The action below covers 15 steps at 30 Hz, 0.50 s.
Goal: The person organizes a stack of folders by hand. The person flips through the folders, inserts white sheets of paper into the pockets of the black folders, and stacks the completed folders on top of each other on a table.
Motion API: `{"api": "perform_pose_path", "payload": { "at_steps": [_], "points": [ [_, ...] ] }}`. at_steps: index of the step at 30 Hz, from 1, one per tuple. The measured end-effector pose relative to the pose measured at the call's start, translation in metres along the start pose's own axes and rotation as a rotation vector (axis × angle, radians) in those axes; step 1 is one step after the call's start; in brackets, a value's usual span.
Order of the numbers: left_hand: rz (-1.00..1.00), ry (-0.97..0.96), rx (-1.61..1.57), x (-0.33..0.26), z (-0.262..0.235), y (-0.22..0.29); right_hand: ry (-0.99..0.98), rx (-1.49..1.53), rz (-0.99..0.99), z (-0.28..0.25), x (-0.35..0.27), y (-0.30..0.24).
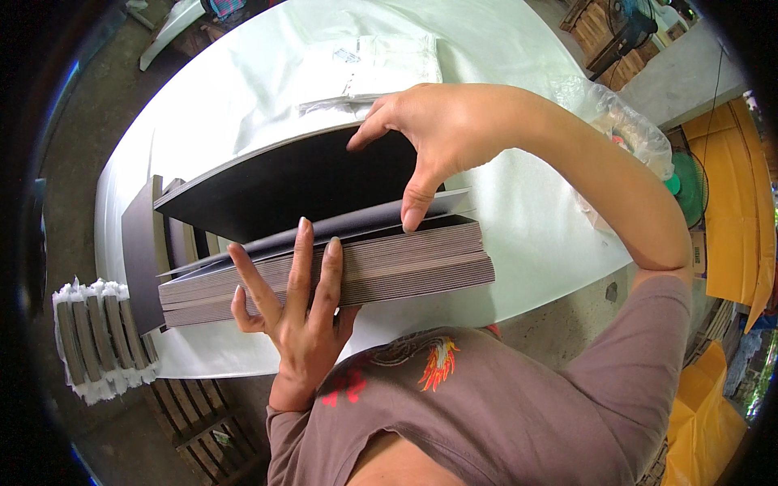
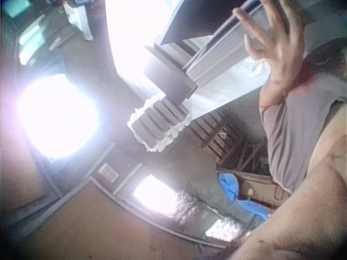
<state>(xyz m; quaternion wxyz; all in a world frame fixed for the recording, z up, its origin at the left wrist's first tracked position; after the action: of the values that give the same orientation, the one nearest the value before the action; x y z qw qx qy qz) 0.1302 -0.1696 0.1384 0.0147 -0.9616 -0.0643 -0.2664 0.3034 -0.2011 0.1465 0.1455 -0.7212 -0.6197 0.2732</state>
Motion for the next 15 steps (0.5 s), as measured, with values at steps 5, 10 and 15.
{"api": "perform_pose_path", "payload": {
  "at_steps": [5, 10, 15],
  "points": [
    [0.004, 0.094, 0.020, -0.008, -0.002, -0.001, 0.025, 0.166, 0.006, -0.006, -0.002, -0.004],
    [0.053, 0.071, 0.060, -0.006, -0.002, 0.001, 0.000, 0.047, -0.101, -0.002, -0.003, -0.010],
    [0.025, 0.055, 0.030, -0.004, -0.004, 0.001, 0.107, 0.064, -0.036, 0.000, -0.002, 0.000]
  ]
}}
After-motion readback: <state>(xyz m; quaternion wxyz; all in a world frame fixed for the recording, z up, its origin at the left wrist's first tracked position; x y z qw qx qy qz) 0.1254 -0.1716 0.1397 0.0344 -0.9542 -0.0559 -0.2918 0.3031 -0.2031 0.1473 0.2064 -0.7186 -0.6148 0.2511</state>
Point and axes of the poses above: each hand's wrist, its own x-axis towards the middle knuckle, its own z-axis out of the palm, y = z × x, the point moved 9 cm from there along x, towards the middle knuckle, and after that the axes turned 6 degrees about -x, right-handed, at the moved point
